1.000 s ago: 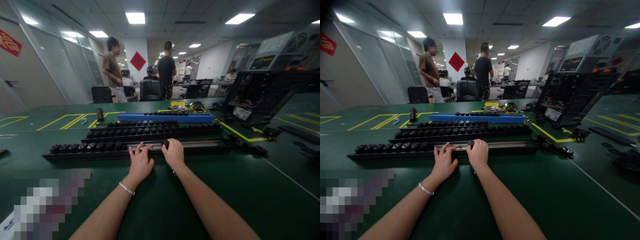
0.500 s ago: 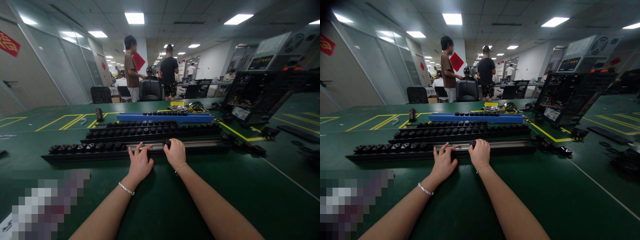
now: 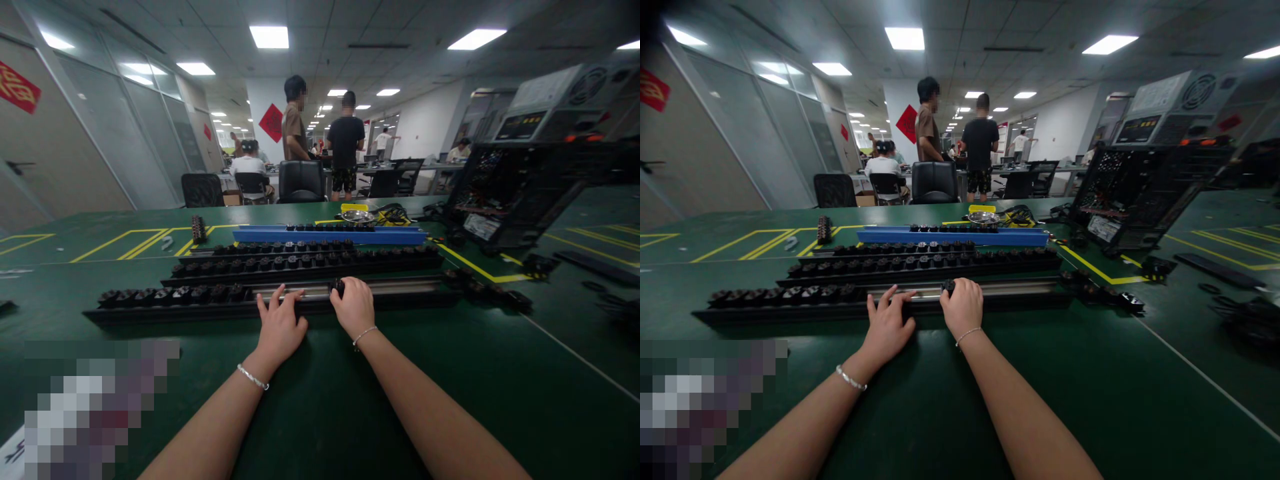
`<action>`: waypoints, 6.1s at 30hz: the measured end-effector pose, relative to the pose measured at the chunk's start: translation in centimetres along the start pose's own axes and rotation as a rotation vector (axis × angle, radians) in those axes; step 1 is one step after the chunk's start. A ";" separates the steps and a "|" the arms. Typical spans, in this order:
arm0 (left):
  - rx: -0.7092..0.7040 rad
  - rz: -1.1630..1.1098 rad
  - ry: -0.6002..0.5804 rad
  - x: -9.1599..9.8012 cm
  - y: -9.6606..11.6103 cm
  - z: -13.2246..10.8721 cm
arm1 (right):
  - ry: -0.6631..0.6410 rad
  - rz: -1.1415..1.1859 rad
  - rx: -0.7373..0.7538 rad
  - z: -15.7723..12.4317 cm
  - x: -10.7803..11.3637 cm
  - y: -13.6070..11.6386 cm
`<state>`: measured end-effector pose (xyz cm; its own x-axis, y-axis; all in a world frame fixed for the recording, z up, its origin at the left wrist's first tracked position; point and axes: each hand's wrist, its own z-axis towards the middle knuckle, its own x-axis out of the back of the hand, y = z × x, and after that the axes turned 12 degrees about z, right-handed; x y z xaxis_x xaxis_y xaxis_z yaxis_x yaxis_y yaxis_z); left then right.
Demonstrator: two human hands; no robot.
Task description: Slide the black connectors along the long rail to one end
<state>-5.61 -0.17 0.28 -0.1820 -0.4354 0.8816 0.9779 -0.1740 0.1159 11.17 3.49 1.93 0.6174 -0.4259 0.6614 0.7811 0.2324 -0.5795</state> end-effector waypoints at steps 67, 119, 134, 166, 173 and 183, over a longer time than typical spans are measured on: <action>-0.001 -0.008 -0.018 0.0 -0.1 0.1 | 0.067 -0.025 -0.031 0.1 2.1 3.1; 0.009 0.011 -0.036 0.2 -0.1 0.1 | 0.156 -0.082 -0.076 0.2 2.9 5.2; 0.016 0.000 -0.043 0.2 -0.1 0.1 | 0.198 -0.087 -0.094 0.3 3.2 6.2; 0.004 -0.015 -0.043 0.2 -0.2 0.1 | 0.251 -0.136 -0.160 0.6 4.0 7.2; 0.004 -0.010 -0.043 0.2 -0.1 0.1 | 0.241 -0.147 -0.160 0.6 4.1 7.1; -0.002 -0.002 -0.026 0.0 -0.2 0.0 | 0.252 -0.149 -0.188 0.7 4.3 7.2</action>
<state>-5.77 -0.13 0.31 -0.1811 -0.4123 0.8929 0.9773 -0.1767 0.1166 19.52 3.97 0.96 0.4371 -0.6507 0.6209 0.8157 -0.0039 -0.5784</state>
